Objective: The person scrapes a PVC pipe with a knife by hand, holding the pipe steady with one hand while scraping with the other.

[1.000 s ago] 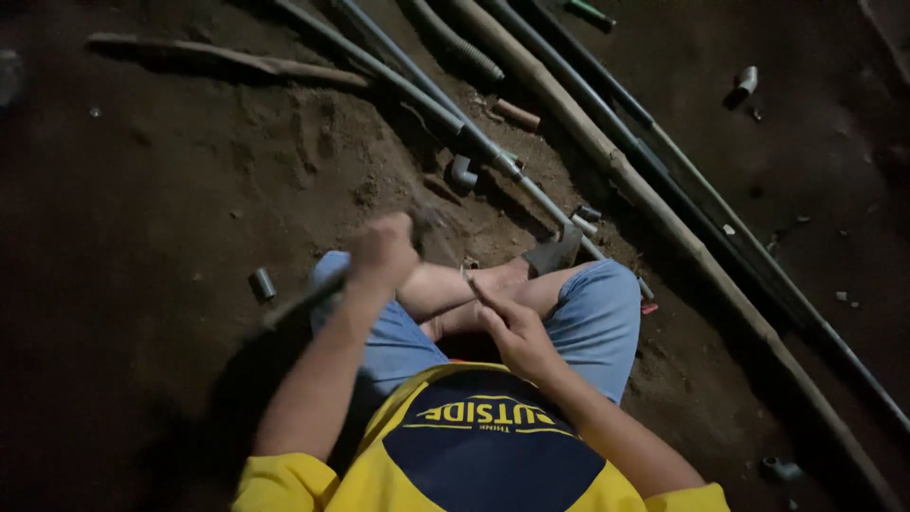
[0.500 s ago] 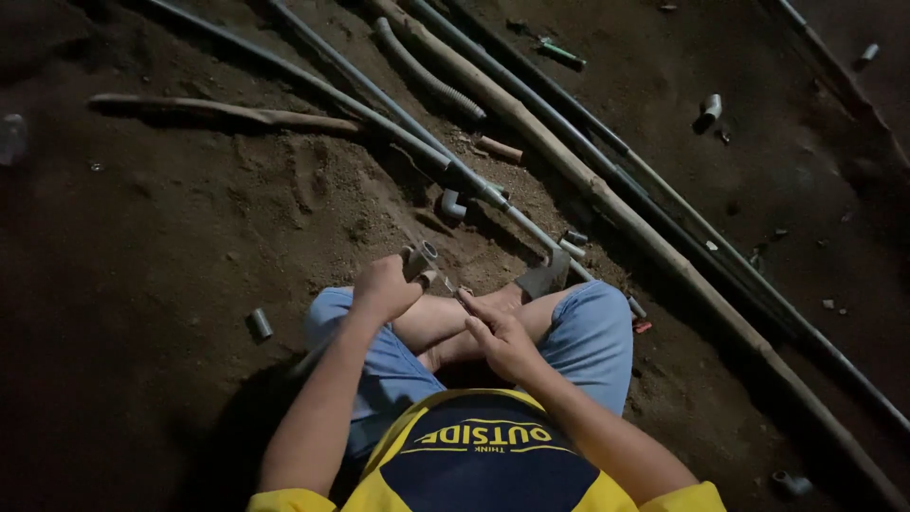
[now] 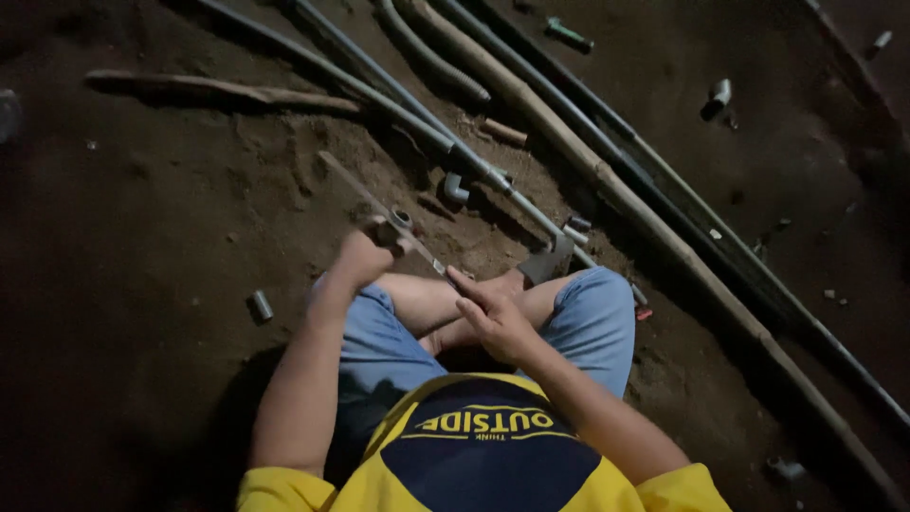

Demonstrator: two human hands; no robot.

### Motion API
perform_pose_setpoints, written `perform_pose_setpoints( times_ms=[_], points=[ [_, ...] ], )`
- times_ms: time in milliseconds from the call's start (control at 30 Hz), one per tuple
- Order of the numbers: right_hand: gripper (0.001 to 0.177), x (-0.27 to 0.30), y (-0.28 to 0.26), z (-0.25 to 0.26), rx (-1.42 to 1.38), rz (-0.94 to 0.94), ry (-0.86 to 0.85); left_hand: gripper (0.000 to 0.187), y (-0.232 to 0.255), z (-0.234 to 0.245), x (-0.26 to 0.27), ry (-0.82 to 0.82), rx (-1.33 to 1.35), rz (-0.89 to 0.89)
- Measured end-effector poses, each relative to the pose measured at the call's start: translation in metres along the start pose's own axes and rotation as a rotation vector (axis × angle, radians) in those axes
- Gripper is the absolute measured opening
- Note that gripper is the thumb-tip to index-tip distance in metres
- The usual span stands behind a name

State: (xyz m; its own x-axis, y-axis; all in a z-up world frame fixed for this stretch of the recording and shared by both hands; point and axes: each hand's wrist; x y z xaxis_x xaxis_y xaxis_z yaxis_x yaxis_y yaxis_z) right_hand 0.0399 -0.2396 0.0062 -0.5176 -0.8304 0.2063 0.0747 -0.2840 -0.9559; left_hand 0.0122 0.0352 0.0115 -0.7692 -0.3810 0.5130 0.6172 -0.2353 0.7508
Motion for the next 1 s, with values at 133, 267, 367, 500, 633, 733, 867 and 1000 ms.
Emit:
perform_pose_setpoints(
  times_ms=[133,267,367,500,633,733,867,1000],
  points=[
    [0.051,0.013,-0.014,0.003,-0.023,-0.017,-0.027,0.026,-0.033,0.01,-0.016,0.085,0.029,-0.027],
    [0.048,0.012,0.008,0.001,0.01,-0.071,-0.027,0.014,-0.034,-0.01,-0.013,0.048,-0.211,0.125],
    [0.047,0.0,0.031,0.003,0.007,-0.068,-0.016,0.015,-0.021,-0.022,-0.004,-0.027,-0.349,0.107],
    [0.045,-0.004,0.038,0.0,-0.034,-0.08,0.026,0.017,-0.032,-0.025,-0.022,0.031,-0.416,0.088],
    [0.038,0.012,0.021,-0.003,-0.006,-0.234,0.046,0.015,-0.031,0.01,-0.032,0.082,-0.299,0.221],
    [0.039,0.001,0.029,-0.007,-0.035,-0.198,0.015,0.015,-0.032,-0.014,-0.021,0.0,-0.334,0.282],
    [0.042,-0.014,0.058,-0.008,0.018,-0.147,0.05,0.031,0.001,-0.02,0.012,-0.027,-0.423,0.145],
    [0.042,-0.003,0.038,-0.004,0.025,-0.145,-0.005,0.033,-0.027,0.002,-0.012,0.089,-0.446,0.225]
  ],
)
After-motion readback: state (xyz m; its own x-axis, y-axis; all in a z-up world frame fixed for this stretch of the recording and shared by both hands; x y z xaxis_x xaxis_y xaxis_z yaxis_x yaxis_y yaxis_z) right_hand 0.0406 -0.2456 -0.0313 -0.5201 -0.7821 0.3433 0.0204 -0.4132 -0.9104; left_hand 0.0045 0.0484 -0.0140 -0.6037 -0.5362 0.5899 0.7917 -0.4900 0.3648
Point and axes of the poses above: each hand's wrist, its own x-axis away from the middle knuckle, its own z-axis out of the back of the hand, y = z × x, and after that the axes turned 5 degrees about -y, right-handed
